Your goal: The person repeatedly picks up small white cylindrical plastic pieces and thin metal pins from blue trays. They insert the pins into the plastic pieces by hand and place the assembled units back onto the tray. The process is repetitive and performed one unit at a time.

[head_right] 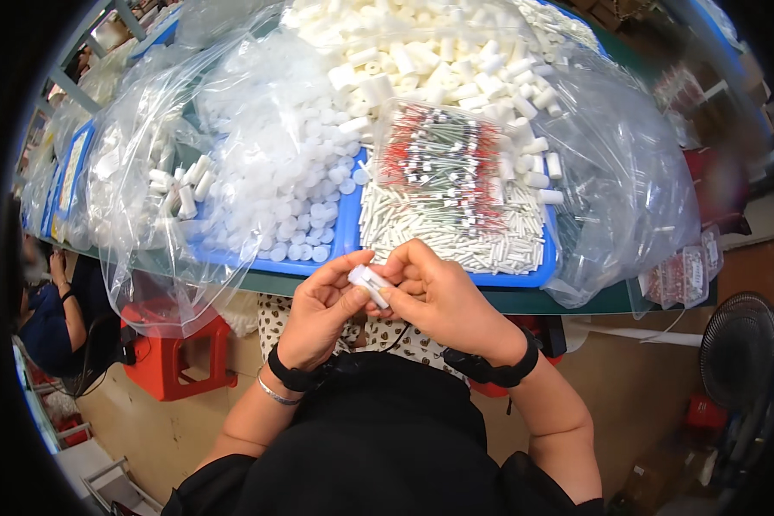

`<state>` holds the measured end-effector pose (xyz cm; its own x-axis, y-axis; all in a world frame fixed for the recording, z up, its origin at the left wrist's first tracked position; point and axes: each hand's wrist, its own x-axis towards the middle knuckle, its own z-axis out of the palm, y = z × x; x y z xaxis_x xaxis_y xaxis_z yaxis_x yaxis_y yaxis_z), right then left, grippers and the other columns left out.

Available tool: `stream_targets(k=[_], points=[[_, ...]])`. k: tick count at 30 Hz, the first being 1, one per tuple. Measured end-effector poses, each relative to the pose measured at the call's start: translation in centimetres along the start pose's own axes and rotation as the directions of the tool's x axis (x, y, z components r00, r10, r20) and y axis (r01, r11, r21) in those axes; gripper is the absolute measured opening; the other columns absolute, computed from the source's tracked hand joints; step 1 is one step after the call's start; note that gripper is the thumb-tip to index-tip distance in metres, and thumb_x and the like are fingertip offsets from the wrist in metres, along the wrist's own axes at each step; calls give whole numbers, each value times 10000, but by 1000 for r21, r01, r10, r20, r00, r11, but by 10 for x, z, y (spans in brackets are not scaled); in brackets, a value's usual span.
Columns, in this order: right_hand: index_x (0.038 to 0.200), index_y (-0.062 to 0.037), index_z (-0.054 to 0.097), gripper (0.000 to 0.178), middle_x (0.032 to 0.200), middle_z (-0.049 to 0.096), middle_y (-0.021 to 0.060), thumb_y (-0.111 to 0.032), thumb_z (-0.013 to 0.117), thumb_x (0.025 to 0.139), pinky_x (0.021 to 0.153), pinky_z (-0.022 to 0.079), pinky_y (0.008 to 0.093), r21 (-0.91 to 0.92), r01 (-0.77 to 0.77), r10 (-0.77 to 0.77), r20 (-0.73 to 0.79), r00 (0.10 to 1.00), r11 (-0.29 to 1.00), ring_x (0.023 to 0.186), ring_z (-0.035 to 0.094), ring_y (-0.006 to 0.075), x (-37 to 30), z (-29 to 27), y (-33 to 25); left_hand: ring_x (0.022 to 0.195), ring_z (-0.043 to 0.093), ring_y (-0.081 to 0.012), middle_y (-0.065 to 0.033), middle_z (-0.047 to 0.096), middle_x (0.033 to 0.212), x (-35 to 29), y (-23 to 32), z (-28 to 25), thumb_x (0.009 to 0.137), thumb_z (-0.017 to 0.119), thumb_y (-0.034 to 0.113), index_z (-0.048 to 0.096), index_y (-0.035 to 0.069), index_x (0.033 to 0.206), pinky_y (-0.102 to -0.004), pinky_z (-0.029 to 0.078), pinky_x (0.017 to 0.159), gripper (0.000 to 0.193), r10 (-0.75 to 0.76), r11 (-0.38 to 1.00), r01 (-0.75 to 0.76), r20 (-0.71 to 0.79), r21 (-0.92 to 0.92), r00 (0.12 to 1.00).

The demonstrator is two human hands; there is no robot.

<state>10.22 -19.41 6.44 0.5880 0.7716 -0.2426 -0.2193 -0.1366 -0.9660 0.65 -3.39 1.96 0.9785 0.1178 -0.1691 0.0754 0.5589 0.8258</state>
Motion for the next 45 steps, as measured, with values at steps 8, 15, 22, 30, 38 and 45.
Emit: stream_targets(k=[8,15,22,30,38,45], points=[[1036,-5,596,174,950,643,225,-40,597,866,758,484,462,-957,-246,-616,-287,734,153,904,603,428,-10,-137,-10,759,609,-118,-129,647,1087,1,0,-9,990,569,131,471,45,1224,-258,535,680,268,-89,965,107,85,-237,992],[1070,16,614,247,977,641,225,16,616,823,789,488,432,-947,-266,-474,-319,820,178,912,607,424,-10,-173,15,724,584,-118,-130,621,1060,-3,0,-2,998,566,177,447,76,1197,-269,517,660,253,-60,991,71,103,-110,993],[1041,34,622,226,937,671,235,-138,616,895,761,501,452,-883,-348,-509,-466,724,314,876,637,417,-7,-197,-7,693,571,-100,-144,647,1079,-3,-2,-12,1017,536,259,522,32,1113,-260,517,620,246,-86,974,93,44,-207,995],[1005,-15,638,248,880,681,198,-215,646,858,746,493,483,-756,-651,-395,-620,678,69,863,645,408,28,-221,-3,723,582,-113,-135,645,1069,-4,-1,-6,1026,516,258,501,18,1236,-265,520,643,320,-100,948,128,109,-292,989],[1120,-16,619,308,1039,657,170,-130,638,834,775,508,412,-839,-460,-526,-542,655,292,891,642,337,-3,-165,-29,759,556,-89,-118,645,1103,-2,-2,-19,1018,536,217,577,-18,1155,-241,493,718,275,-121,950,144,99,-277,988],[1154,2,595,341,979,630,151,-40,681,826,734,505,373,-801,286,-342,109,933,526,830,623,288,-22,-22,-26,720,545,-73,-85,635,1029,-1,1,-9,1000,563,180,554,30,991,-222,471,666,151,-149,936,148,19,-319,989]])
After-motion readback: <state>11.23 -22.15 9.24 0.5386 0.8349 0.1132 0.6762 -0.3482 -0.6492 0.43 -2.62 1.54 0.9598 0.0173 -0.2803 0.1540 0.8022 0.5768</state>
